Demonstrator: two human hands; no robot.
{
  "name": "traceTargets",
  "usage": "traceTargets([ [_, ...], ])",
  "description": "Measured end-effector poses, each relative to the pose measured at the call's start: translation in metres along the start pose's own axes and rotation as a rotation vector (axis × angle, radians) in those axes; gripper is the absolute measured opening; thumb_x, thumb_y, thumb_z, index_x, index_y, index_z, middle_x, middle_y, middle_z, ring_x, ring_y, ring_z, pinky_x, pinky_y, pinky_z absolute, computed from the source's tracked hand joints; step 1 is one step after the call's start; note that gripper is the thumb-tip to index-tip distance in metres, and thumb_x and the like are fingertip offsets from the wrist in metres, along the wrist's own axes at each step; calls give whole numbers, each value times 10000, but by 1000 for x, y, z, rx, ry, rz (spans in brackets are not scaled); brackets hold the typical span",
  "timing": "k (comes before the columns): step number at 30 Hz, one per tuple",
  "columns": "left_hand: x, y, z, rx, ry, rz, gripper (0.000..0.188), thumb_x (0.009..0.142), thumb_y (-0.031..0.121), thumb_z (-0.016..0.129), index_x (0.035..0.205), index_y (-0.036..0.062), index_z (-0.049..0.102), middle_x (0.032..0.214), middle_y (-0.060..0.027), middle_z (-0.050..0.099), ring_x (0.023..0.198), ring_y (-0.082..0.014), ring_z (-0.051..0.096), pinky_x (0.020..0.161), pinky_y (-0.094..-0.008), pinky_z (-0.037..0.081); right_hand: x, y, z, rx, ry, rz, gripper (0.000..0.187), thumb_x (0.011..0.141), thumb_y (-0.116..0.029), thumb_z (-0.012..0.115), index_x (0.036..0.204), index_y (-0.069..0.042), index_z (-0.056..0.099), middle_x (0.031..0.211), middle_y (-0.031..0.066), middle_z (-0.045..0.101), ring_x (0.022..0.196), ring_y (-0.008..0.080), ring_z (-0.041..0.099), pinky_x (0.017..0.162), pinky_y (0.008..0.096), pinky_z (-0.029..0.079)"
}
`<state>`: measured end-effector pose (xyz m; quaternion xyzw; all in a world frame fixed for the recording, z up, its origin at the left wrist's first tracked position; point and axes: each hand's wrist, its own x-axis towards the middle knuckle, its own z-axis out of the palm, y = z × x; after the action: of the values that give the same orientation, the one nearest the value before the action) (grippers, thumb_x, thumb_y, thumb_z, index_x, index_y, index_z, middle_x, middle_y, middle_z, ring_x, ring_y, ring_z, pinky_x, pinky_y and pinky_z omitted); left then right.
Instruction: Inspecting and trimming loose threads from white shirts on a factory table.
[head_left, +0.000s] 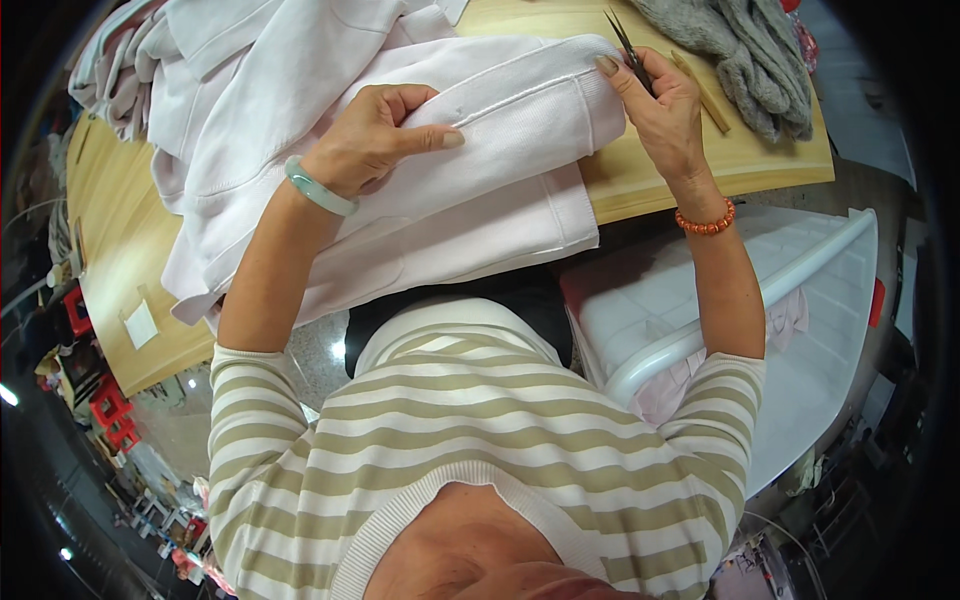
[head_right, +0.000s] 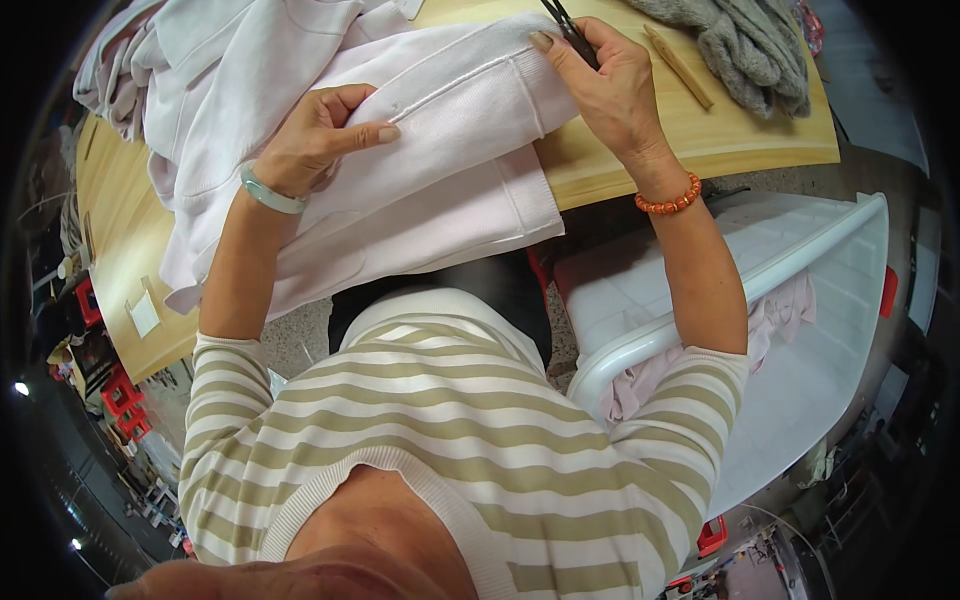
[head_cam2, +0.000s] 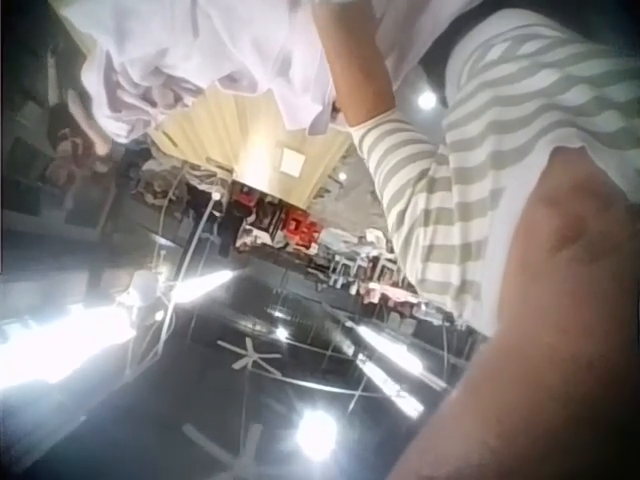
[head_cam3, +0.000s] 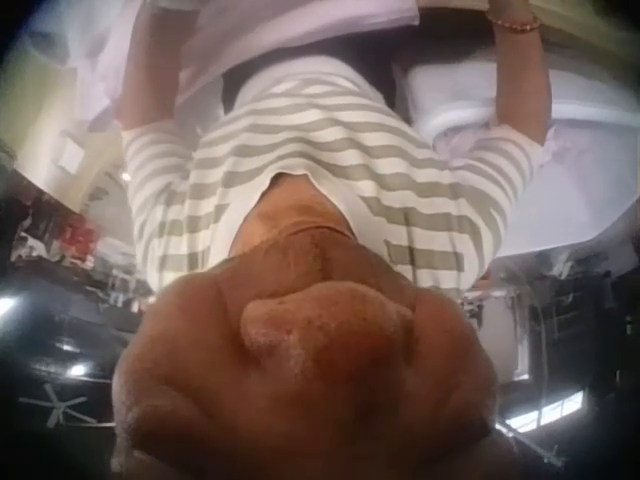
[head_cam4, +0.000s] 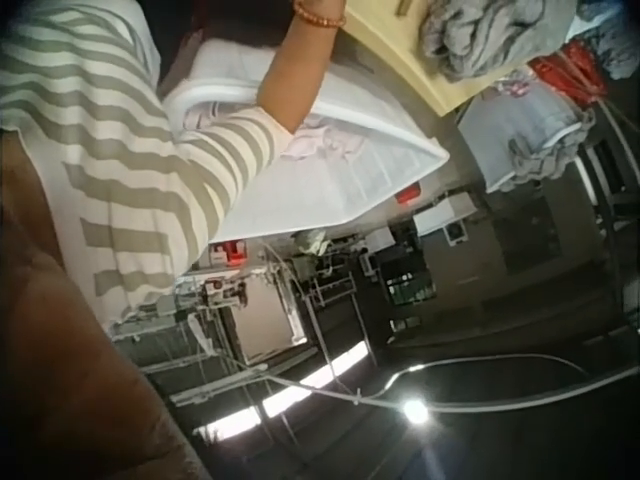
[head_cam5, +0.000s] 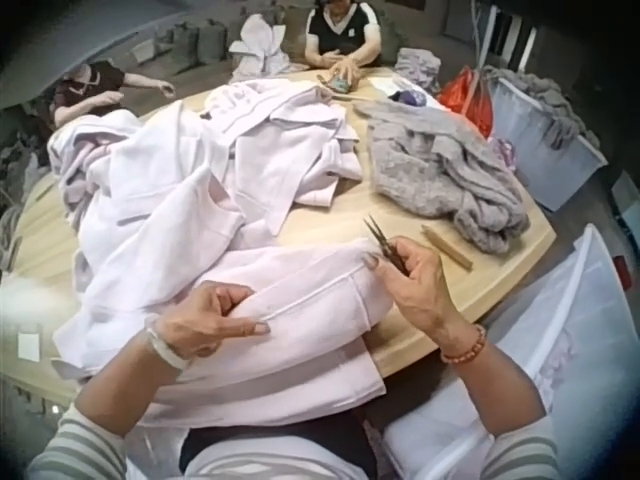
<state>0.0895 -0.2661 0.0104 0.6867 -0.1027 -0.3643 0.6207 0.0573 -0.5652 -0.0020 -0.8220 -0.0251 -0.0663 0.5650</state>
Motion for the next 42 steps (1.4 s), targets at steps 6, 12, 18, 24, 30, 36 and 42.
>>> traceTargets([
  [6, -3, -2, -6, -212, -82, 44, 344, 780, 125, 783, 1055, -48, 669, 946, -61, 696, 817, -104, 631, 768, -207, 491, -13, -28, 22, -609, 81, 9, 250, 902, -184, 664, 1061, 3, 616, 760, -26, 608, 676, 71, 514, 597, 229, 434],
  [12, -2, -5, -10, -303, -175, 37, 310, 820, 103, 742, 1091, -25, 664, 975, -46, 698, 867, -94, 625, 836, -224, 475, -47, -55, 55, -271, -192, -7, 235, 908, -182, 649, 1060, -13, 591, 702, 61, 564, 628, 117, 511, 589, 248, 431],
  [18, -3, -8, -10, -303, -178, 47, 313, 821, 95, 739, 1095, -34, 660, 978, -55, 699, 860, -95, 632, 823, -222, 488, -39, -55, 65, -354, -300, -140, 205, 905, -163, 644, 1027, -13, 576, 725, 73, 600, 608, 145, 552, 589, 290, 462],
  [24, -1, -10, -12, -313, -180, 32, 305, 832, 100, 724, 1098, -36, 660, 985, -64, 700, 858, -98, 633, 825, -218, 488, -39, -50, 61, -329, -293, -121, 204, 909, -187, 639, 1017, -25, 579, 716, 85, 590, 595, 170, 547, 580, 294, 455],
  [30, 2, -11, -11, -288, -194, 36, 285, 839, 89, 710, 1085, -46, 660, 976, -58, 696, 857, -87, 625, 820, -211, 480, -37, -48, 65, -395, -287, -246, 189, 904, -196, 641, 1005, -43, 591, 673, 89, 583, 571, 213, 570, 554, 323, 449],
  [36, 2, -12, -13, -286, -234, 46, 280, 843, 83, 705, 1085, -49, 660, 966, -52, 695, 857, -86, 621, 824, -208, 471, -30, -52, 72, -542, -344, -315, 173, 906, -200, 635, 1000, -59, 602, 670, 110, 581, 574, 258, 576, 543, 338, 446],
  [42, 0, -11, -13, -290, -225, 23, 298, 841, 88, 708, 1103, -44, 655, 997, -58, 694, 871, -87, 621, 831, -214, 472, -28, -52, 70, -198, -179, -140, 248, 895, -146, 639, 1121, -58, 586, 640, 28, 525, 589, 130, 502, 555, 292, 418],
])
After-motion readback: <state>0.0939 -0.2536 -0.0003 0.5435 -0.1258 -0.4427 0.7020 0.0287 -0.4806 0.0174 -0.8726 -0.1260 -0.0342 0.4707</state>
